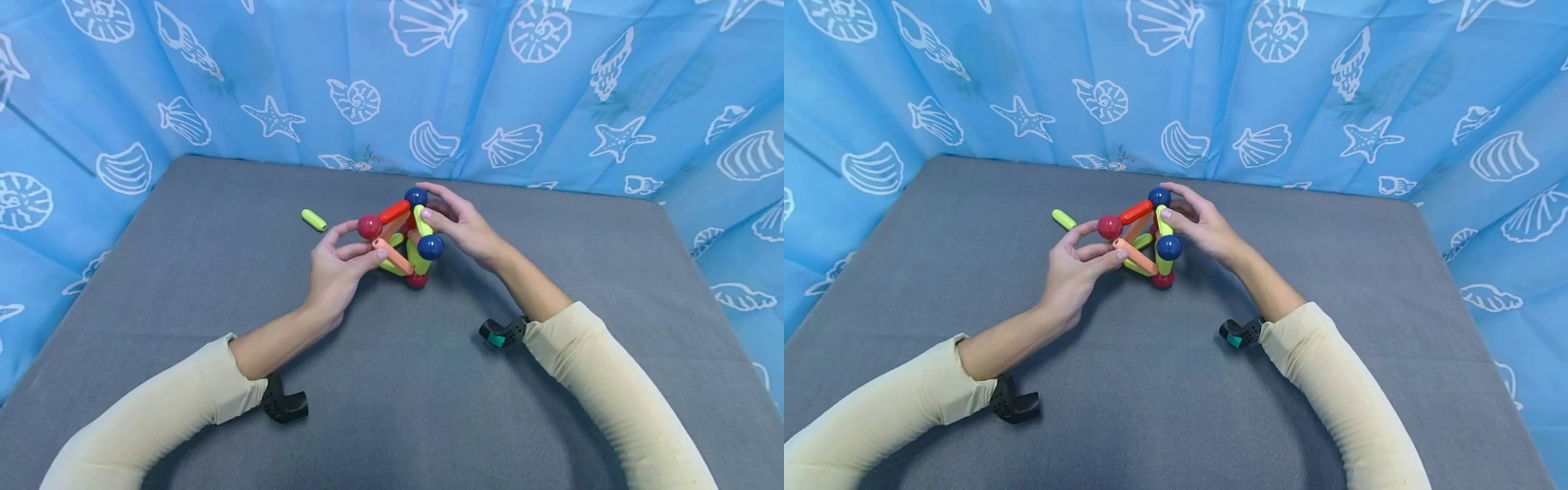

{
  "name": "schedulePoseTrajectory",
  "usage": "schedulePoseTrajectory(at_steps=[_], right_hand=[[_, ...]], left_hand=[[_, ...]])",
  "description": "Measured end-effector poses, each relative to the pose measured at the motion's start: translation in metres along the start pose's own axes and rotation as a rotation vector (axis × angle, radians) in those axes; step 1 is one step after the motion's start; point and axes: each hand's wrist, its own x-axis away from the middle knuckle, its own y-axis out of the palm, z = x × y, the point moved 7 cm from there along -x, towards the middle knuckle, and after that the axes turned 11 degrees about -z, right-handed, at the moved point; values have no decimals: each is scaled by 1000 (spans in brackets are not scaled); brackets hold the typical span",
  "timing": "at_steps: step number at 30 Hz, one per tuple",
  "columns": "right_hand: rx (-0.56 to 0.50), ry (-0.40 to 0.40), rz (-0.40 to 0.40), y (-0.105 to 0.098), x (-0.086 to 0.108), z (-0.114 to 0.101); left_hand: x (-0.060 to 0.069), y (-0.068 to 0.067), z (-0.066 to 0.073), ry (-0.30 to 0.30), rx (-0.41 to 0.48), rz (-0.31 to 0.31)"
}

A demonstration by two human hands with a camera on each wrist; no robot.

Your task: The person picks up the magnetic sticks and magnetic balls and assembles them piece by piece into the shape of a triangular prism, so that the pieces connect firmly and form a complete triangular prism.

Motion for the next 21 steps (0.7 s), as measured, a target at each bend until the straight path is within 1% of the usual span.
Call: schedulePoseTrajectory(at_steps=[2,4,9,14,18,21], right_hand=[[-3,-4,-2,0,0,0],[-3,-7,-2,0,0,0],[1,-4,0,0,0,0],[0,-2,1,1,0,-1],[-2,0,4,1,0,-1],[2,2,5,1,0,0]], left_hand=[[-1,0,-1,-19,-13,8],[-3,0,-2,-39,-5,15],[-8,-1,-4,-65,13,36],[-11,-1,-7,-98,-9,46],[-12,-2,-8,-105,-5,15],[-11,-5,-7,-107,-15,-31]])
